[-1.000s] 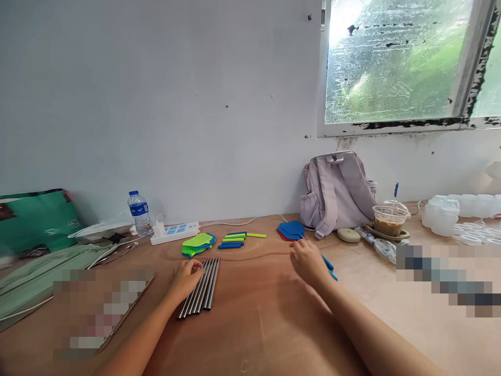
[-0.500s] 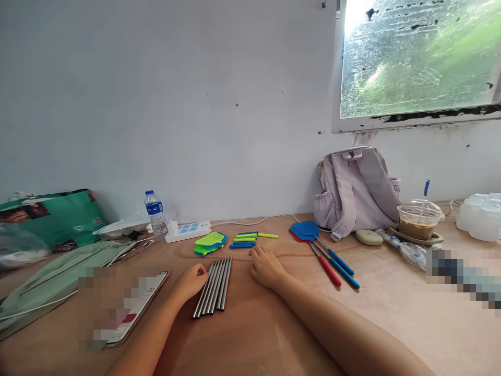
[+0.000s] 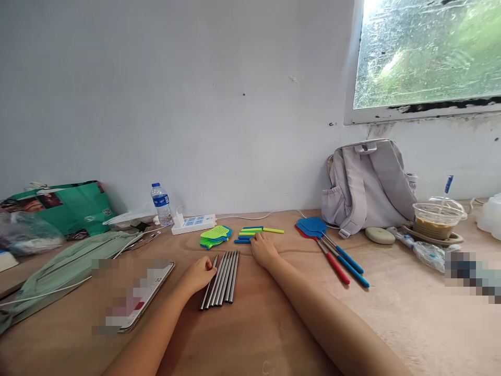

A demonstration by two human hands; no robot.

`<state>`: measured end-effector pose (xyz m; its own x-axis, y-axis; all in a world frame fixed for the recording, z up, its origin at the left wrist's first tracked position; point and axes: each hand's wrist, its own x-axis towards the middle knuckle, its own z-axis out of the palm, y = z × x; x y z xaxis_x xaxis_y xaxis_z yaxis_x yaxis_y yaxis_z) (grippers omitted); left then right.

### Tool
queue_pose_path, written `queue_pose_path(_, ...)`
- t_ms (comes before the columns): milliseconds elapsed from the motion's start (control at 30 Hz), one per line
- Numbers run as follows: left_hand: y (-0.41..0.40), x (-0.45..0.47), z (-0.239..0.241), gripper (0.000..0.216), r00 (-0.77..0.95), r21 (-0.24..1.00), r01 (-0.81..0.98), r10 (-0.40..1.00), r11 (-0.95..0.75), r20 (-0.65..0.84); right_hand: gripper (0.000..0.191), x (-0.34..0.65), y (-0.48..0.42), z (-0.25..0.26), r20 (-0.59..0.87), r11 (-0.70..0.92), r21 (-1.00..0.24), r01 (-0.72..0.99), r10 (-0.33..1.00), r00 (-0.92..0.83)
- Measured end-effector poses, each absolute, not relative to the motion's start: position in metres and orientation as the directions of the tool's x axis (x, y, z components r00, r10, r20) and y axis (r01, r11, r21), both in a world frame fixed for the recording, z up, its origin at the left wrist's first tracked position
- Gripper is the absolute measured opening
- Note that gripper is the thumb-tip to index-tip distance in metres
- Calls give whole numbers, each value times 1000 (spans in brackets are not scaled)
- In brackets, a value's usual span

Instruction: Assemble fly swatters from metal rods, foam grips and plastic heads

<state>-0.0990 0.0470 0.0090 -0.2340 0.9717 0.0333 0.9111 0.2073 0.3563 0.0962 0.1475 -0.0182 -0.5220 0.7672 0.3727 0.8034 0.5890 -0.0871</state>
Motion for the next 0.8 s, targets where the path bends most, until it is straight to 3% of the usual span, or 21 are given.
queue_pose_path(400, 44, -93, 13, 6, -247, 305, 926, 968, 221, 49, 26, 100, 140, -14, 336, 584, -154, 797, 789, -514)
queue_pose_path(633, 45, -92, 13, 14, -284, 282, 924, 957, 256, 60, 15, 100, 141, -18, 337, 541, -319, 778, 832, -441)
queue_pose_path(800, 45, -92, 13, 19, -295, 315, 913, 952, 258, 77, 13, 104, 141, -22, 416, 535, -474, 699, 836, -357)
